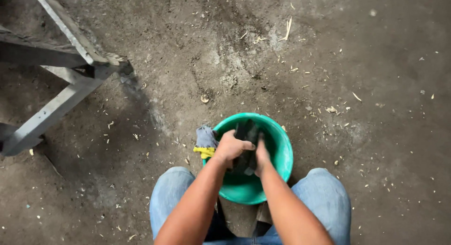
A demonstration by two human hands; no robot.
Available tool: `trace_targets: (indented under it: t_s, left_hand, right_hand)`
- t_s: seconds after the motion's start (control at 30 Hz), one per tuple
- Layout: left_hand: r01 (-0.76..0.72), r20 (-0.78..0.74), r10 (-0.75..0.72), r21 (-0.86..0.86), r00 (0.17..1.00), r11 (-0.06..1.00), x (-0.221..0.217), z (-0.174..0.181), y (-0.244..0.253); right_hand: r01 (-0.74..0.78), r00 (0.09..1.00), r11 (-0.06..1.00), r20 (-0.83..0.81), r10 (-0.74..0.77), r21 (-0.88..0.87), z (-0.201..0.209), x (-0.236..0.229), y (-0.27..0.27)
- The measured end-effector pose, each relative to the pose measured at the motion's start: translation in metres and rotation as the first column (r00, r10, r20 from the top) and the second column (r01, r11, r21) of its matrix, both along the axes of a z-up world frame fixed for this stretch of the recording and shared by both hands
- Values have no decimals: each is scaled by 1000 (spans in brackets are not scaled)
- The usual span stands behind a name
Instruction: The person sits on the floor and prepares a sanding block by wrapping it with a yellow sheet. They then use the sanding block and a yellow cloth to sand and wipe a large, light-colored surface, repeatedly dipping the cloth into a green bucket of water.
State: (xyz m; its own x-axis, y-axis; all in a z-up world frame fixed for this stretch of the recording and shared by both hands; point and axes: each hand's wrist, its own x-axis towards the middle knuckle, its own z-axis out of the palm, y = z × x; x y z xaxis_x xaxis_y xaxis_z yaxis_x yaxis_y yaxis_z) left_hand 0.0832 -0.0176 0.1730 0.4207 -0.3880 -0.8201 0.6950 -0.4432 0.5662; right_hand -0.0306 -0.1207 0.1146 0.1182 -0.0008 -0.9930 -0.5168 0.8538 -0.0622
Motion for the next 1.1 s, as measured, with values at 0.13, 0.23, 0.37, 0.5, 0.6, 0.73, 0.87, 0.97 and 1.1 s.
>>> trace_targets:
  t_s: [0.13,0.23,0.37,0.5,0.6,0.73,0.87,0.97,1.1]
  left_hand:
    - [-294,-382,138,-387,914,874,32,74,14]
    - [-424,-464,172,-519,869,742,45,103,31]
    - [-573,-480,361,-426,799,700,43,106,35]
    - [-588,-453,405,-402,794,702,38,114,30]
    - [-415,-244,338,-447,909,793,27,127,36]
    - [392,538,-143,-383,831,836,-9,148,43]
    - [550,729,-202,-275,654,789,-25,174,41]
    - [452,539,-222,-341,813,824,-25,168,48]
    - [-165,462,278,-271,842,948,-40,135,56]
  right_hand:
    - [-72,984,993,159,86,-93,21,-23,-5]
    - [92,992,995,90,-94,23,45,-31,-4]
    - [173,979,985,105,-175,29,122,-13,3]
    - [225,954,974,209,-214,-28,167,-5,8]
    - [176,954,982,257,-154,-65,176,-3,9]
    - [218,907,967,339,-250,130,186,5,4]
    - [120,924,972,336,-184,203,94,-49,-10]
    - [44,951,999,305,-48,21,116,-37,-16]
    - [56,892,998,450,-50,-1,176,-9,-19]
